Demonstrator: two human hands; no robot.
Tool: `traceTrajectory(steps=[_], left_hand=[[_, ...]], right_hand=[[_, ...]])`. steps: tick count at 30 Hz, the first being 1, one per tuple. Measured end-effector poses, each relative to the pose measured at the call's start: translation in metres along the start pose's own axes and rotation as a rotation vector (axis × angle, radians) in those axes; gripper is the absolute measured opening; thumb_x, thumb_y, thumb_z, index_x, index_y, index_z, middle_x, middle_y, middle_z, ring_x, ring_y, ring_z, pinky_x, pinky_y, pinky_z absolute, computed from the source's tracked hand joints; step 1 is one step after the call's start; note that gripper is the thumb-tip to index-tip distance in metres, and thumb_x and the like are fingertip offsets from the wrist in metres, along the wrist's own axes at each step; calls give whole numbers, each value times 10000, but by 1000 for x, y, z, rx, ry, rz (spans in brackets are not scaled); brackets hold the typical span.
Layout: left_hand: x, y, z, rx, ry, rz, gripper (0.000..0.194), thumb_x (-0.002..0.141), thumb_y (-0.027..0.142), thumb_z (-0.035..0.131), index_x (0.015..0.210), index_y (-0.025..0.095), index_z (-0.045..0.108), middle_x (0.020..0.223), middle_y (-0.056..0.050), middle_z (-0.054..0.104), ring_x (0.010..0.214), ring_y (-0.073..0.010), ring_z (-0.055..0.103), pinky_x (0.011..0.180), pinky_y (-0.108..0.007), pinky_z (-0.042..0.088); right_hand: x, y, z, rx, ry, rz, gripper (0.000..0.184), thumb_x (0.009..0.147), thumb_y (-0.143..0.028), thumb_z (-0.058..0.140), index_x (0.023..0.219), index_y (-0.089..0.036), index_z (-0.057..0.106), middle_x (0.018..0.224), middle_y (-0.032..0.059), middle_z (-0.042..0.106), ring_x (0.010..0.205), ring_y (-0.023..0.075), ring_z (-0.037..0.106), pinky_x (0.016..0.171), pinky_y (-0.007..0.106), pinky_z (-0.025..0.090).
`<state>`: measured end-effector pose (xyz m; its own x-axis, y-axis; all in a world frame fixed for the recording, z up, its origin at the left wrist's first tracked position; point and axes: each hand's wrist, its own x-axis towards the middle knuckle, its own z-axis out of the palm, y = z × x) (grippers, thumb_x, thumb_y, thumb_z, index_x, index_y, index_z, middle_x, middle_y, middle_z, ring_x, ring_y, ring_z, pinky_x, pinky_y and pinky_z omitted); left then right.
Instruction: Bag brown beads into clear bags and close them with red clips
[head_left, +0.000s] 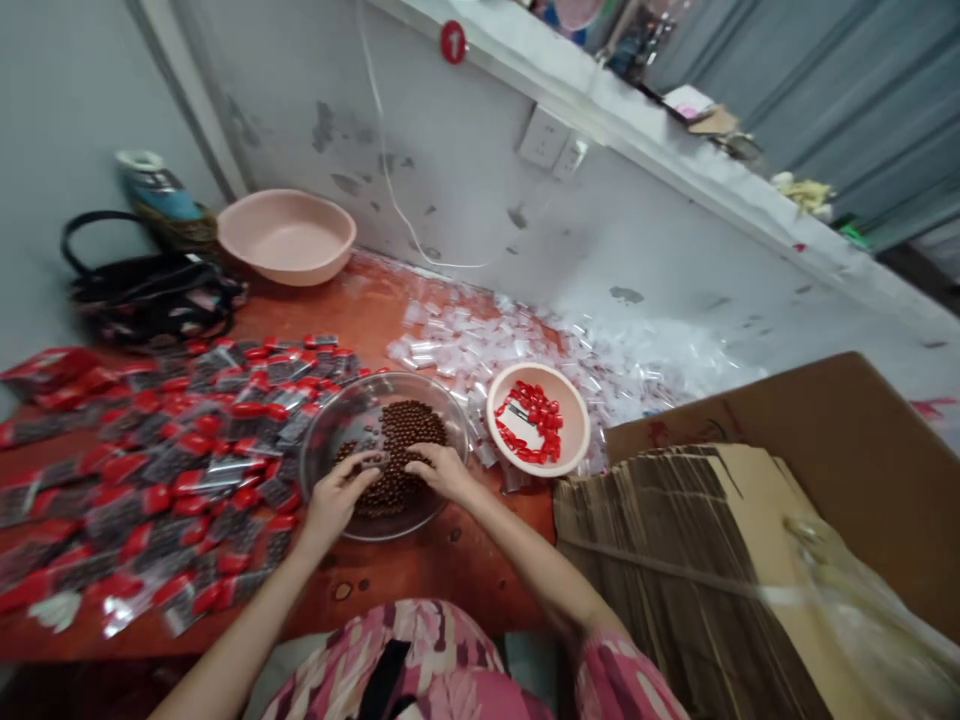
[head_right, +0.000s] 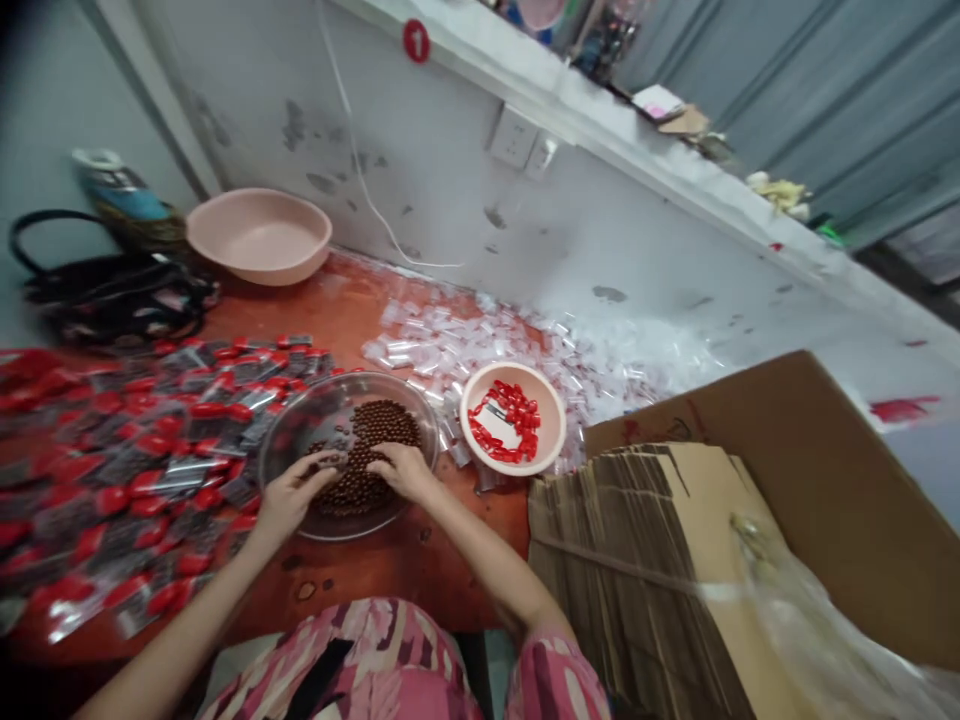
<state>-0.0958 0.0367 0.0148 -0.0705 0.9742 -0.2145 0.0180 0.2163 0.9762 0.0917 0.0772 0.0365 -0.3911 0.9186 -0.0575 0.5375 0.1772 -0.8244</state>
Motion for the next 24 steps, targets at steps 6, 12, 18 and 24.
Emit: traceTrajectory(steps=[6,12,18,24], left_hand=[[10,1,-2,155,-15,13,367,684,439,595,968,208,625,983,-52,660,930,-228,588,890,-368,412],[15,0,16,-35,22,-110,410,635,425,650,972,192,624,967,-44,660,890,-237,609,819,-388,488],[20,9,33,-334,-21,-255,413,634,380,669,992,186,597,983,-40,640,923,-251,608,782,-410,523],[33,31,47,-603,-86,-339,464,775,523,440,1031,168,593,1174,-111,564,1024,-277,556,832,-430,475]], right_hand=[[-18,50,-48,-128,330,274,230,820,-271,454,978,-224,615,979,1,652,897,129,587,813,229,426],[-18,123,-120,-283,427,531,228,789,-207,440,896,-147,633,916,72,660,837,163,593,755,249,422],[17,159,-141,-400,428,721,242,778,-260,446,818,-133,648,794,102,668,714,179,604,649,242,423],[68,171,-133,-457,424,894,308,734,-336,502,804,-73,645,795,218,642,730,274,614,621,317,427]])
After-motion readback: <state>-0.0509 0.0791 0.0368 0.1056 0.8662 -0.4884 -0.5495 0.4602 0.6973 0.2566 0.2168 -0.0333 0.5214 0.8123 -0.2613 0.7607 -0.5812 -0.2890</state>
